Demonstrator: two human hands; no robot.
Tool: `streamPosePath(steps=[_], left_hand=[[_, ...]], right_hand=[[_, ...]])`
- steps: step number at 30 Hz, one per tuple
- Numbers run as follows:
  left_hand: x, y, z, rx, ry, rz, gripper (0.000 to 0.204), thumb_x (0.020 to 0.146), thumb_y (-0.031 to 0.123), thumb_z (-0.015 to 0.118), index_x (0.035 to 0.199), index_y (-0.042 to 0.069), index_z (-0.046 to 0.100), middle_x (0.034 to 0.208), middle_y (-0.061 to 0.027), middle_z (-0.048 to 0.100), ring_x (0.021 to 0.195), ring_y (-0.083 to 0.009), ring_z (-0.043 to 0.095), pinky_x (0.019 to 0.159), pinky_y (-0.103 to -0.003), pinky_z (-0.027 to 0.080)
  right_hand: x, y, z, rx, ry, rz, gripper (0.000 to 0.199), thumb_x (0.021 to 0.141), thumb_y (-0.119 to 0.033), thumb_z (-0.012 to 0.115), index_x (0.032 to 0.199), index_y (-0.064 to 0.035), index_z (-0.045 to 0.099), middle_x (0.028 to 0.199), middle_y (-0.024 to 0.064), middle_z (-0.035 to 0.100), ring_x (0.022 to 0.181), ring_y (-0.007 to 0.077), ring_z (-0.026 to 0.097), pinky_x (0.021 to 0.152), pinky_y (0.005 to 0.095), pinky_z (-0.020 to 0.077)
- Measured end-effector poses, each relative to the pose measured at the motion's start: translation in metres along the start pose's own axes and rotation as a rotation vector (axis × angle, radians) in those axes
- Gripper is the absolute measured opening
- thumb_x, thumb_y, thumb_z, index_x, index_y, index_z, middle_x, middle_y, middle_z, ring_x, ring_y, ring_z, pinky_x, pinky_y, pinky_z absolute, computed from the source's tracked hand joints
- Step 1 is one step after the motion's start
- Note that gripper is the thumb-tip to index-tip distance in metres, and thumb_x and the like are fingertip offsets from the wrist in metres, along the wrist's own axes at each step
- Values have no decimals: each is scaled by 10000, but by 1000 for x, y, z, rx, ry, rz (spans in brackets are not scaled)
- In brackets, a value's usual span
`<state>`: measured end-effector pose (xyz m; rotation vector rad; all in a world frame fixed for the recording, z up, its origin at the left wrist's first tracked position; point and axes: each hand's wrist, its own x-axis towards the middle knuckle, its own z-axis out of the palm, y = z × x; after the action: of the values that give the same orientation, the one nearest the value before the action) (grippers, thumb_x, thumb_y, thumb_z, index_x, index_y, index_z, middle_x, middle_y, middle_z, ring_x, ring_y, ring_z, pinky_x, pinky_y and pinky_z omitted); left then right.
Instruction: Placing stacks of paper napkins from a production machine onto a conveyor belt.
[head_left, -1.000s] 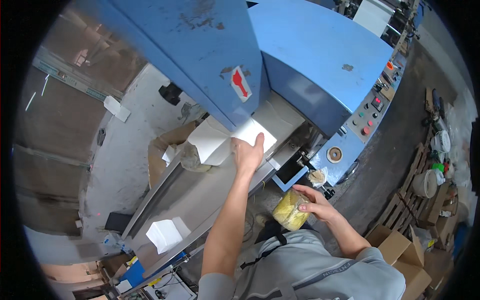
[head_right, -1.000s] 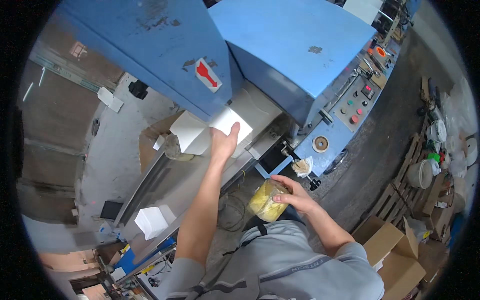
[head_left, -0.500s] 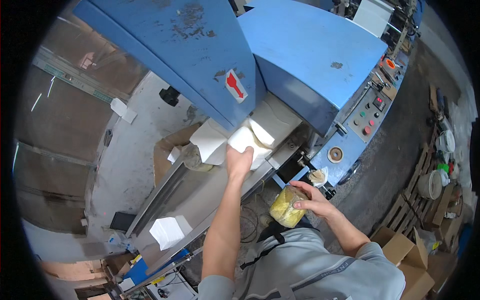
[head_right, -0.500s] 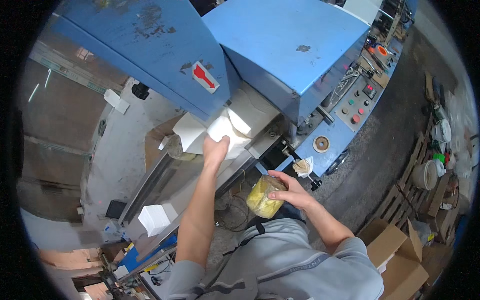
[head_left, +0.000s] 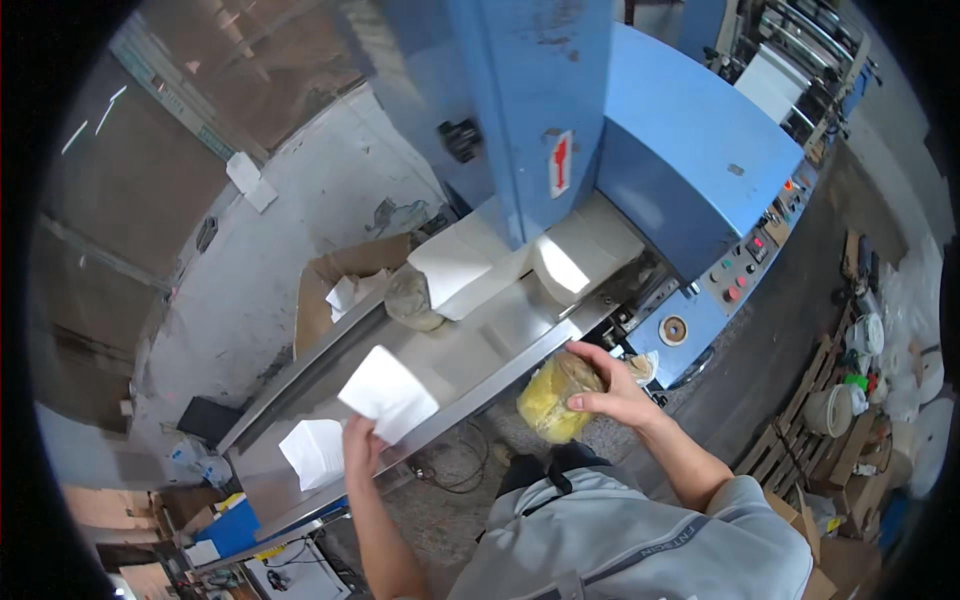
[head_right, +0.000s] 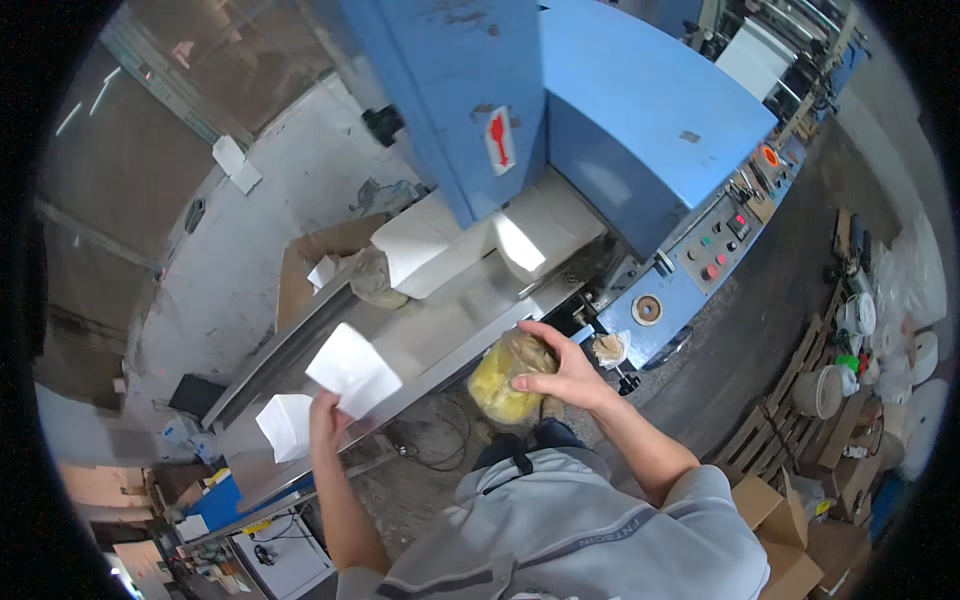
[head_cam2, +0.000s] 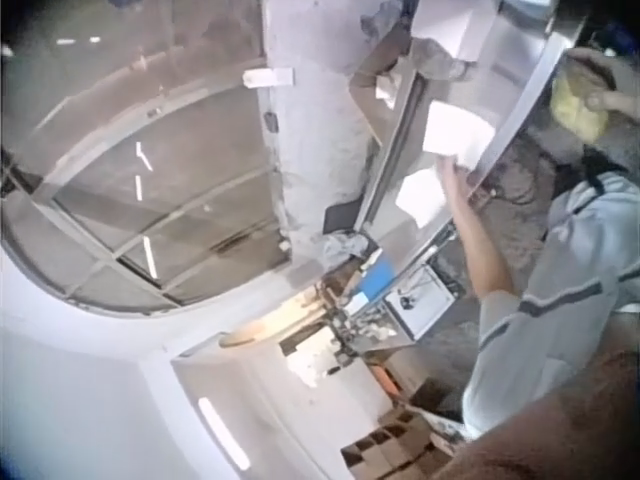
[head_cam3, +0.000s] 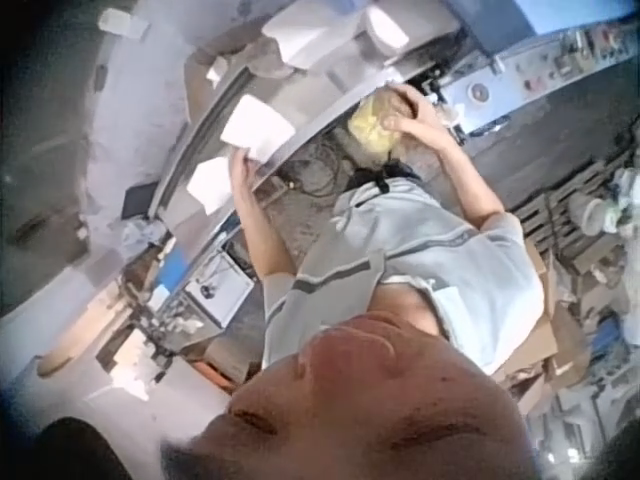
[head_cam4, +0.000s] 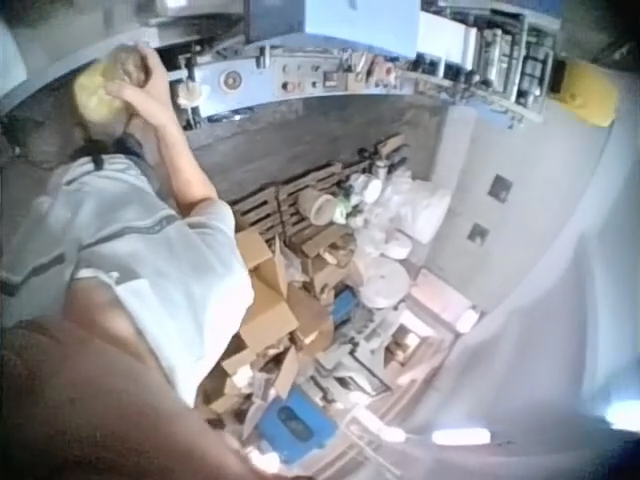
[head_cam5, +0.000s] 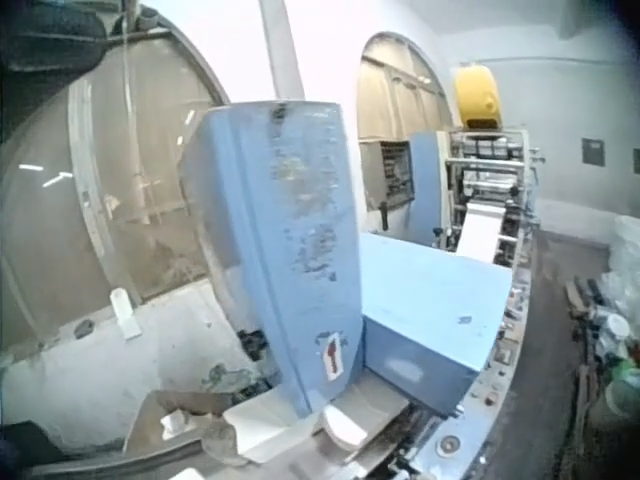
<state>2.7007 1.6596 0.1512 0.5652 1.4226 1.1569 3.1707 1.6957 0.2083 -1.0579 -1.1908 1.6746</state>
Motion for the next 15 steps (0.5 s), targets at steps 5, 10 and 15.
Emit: streamPosePath(steps=[5,10,15], left_hand=[[-45,30,-23,558,487,164,432,891,61,470,1311,-39,476,1191,-125,605,1058,-283,626,882,-446,526],[-47,49,106,1464,24,917,379,861,197,603,1176,-13,620,1159,-179,633,1213,-365,499,1102,-564,283],[-6,24,101,1789,-252,622,413,962,359,511,993,9,730,1113,-170,673,1140,-323,585,1112,-504,294]], right_hand=[[44,-20,43,-436,116,-300,917,630,-290,855,1396,6,448,1278,165,544,1176,248,555,1017,355,435],[106,-28,80,-826,186,-620,861,607,-335,865,1317,0,510,1281,207,522,1194,327,540,1017,406,443],[141,-8,87,-1040,222,-471,794,608,-312,842,1292,-46,537,1348,246,463,1232,410,512,1028,448,452]])
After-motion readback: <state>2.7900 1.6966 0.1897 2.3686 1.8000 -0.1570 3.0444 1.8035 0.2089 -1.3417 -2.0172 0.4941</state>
